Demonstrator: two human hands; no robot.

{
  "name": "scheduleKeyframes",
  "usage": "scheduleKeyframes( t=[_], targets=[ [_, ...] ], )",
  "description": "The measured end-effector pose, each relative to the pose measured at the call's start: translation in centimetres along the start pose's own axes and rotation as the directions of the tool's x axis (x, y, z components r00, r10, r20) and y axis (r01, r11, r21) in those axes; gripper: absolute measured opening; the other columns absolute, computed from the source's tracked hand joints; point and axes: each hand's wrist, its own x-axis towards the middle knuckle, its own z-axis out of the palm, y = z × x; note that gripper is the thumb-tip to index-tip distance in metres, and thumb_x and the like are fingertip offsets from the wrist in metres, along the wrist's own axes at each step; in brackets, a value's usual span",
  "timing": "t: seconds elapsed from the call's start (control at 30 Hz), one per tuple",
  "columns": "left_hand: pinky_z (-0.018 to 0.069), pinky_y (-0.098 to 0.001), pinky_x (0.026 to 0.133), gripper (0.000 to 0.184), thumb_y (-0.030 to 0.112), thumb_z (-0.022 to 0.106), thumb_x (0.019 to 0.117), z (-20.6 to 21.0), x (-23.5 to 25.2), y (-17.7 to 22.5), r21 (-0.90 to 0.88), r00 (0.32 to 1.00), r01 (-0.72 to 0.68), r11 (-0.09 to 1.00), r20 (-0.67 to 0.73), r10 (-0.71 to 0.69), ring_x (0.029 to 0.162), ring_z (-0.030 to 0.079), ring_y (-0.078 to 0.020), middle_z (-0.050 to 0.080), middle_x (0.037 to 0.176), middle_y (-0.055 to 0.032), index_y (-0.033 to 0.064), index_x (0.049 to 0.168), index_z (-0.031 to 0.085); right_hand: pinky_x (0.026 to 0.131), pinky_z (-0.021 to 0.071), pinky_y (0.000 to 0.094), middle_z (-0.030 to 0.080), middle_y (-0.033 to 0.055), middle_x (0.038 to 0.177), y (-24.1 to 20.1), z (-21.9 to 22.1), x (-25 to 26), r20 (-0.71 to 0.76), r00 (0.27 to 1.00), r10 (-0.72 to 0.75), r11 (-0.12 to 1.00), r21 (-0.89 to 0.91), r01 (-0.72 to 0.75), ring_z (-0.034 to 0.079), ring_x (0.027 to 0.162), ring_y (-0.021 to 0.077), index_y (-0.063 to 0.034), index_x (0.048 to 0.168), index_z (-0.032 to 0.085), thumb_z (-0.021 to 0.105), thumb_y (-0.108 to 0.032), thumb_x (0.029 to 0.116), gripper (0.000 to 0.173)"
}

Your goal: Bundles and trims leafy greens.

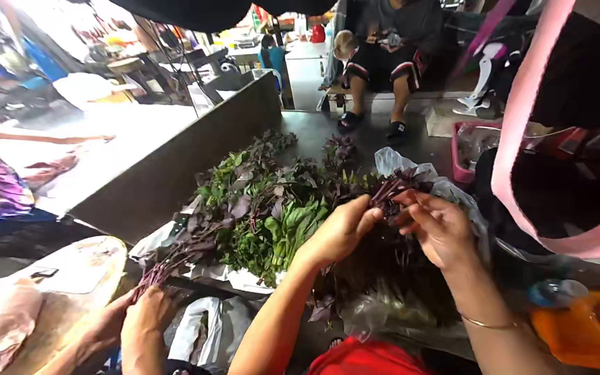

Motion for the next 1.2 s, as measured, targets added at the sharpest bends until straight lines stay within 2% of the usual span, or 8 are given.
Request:
scheduleKeyframes(
  t=[0.17,0.3,0.53,0.73,0.83,0.93,1.0,1.2],
  targets=[
    [0.0538,-0.0362,0.084,0.037,0.025,0.042,0.1102,3.4,0.3,-2.5,-0.028,0.986,0.146,0.989,0.084,-0.143,0.085,0.065,-0.0163,0.067,0.094,-0.0119,-0.0041,0.119,0.062,0.059,0.0575,0.0198,0.074,0.002,0.098,2.7,0.1,0.4,-0.017,0.992,0.124,0.992,0.006,-0.124,0.068,0.071,0.0064,0.0004,0.135,0.057,0.067,-0.003,0.0924,0.044],
    [0.052,-0.0294,0.081,0.035,0.025,0.042,0.1102,5.8,0.2,-3.8,-0.131,0.995,0.09,0.987,0.046,-0.085,0.084,0.062,-0.0108,0.065,0.093,-0.0086,-0.0036,0.116,0.062,0.065,0.0596,0.0229,0.072,0.0049,0.094,4.3,0.2,0.2,-0.118,0.987,0.107,0.994,0.005,-0.107,0.07,0.075,0.0092,0.0019,0.14,0.054,0.069,0.001,0.0893,0.053],
    [0.0499,-0.0369,0.075,0.038,0.028,0.04,0.1109,5.1,0.9,-2.6,0.015,0.975,0.123,0.992,0.186,-0.124,0.075,0.057,-0.0183,0.058,0.083,-0.0113,-0.0046,0.108,0.059,0.079,0.0643,0.0411,0.07,0.0033,0.115,2.6,-7.1,1.7,0.061,0.994,0.085,0.978,-0.193,-0.072,0.073,0.098,0.0202,-0.0096,0.129,0.056,0.069,-0.024,0.089,0.045],
    [0.0536,-0.0487,0.093,0.041,0.021,0.045,0.1097,5.7,2.2,-3.1,0.056,0.963,-0.033,0.998,0.271,0.017,0.099,0.069,-0.0312,0.07,0.105,-0.0233,-0.0086,0.135,0.056,0.072,0.0582,0.0263,0.07,0.0006,0.1,1.0,-5.3,2.4,0.296,0.927,0.231,0.856,-0.515,-0.048,0.068,0.089,0.0074,-0.0084,0.104,0.062,0.085,-0.026,0.0729,0.043],
    [0.0545,-0.0462,0.079,0.033,0.023,0.047,0.1091,5.6,2.3,-3.2,0.085,0.974,-0.054,0.995,0.224,0.034,0.082,0.066,-0.0272,0.066,0.088,-0.0176,-0.0067,0.115,0.061,0.067,0.0605,0.0252,0.072,-0.0019,0.095,3.5,-5.5,1.1,0.144,0.972,0.186,0.957,-0.251,-0.146,0.071,0.081,0.007,-0.0126,0.103,0.055,0.086,-0.013,0.0698,0.046],
    [0.0548,-0.0438,0.074,0.029,0.021,0.046,0.1093,5.0,2.4,-3.2,0.079,0.985,-0.047,0.996,0.171,0.033,0.076,0.063,-0.0235,0.063,0.084,-0.014,-0.0044,0.11,0.061,0.061,0.0607,0.0287,0.073,0.0002,0.087,6.3,-4.3,-0.7,-0.05,0.968,0.244,0.968,0.079,-0.24,0.071,0.07,0.0128,-0.0117,0.112,0.051,0.073,0.004,0.0789,0.043],
    [0.0544,-0.0424,0.071,0.028,0.021,0.046,0.1096,4.8,2.8,-3.2,0.093,0.989,-0.058,0.994,0.142,0.044,0.073,0.062,-0.0223,0.061,0.082,-0.0126,-0.0028,0.109,0.06,0.057,0.0593,0.0281,0.072,0.0001,0.079,6.8,-2.9,-1.3,-0.105,0.961,0.257,0.958,0.155,-0.24,0.069,0.063,0.0121,-0.013,0.106,0.057,0.065,-0.001,0.0863,0.024],
    [0.0527,-0.0406,0.069,0.028,0.022,0.044,0.1106,3.5,3.3,-3.0,0.139,0.996,-0.009,0.99,0.092,-0.004,0.07,0.059,-0.0224,0.059,0.081,-0.0135,-0.0035,0.11,0.057,0.055,0.0533,0.0214,0.068,-0.0054,0.077,5.0,-1.0,0.2,-0.15,0.987,0.062,0.997,-0.04,-0.069,0.06,0.06,0.0029,-0.0124,0.094,0.073,0.056,-0.019,0.1011,0.02]
  ],
)
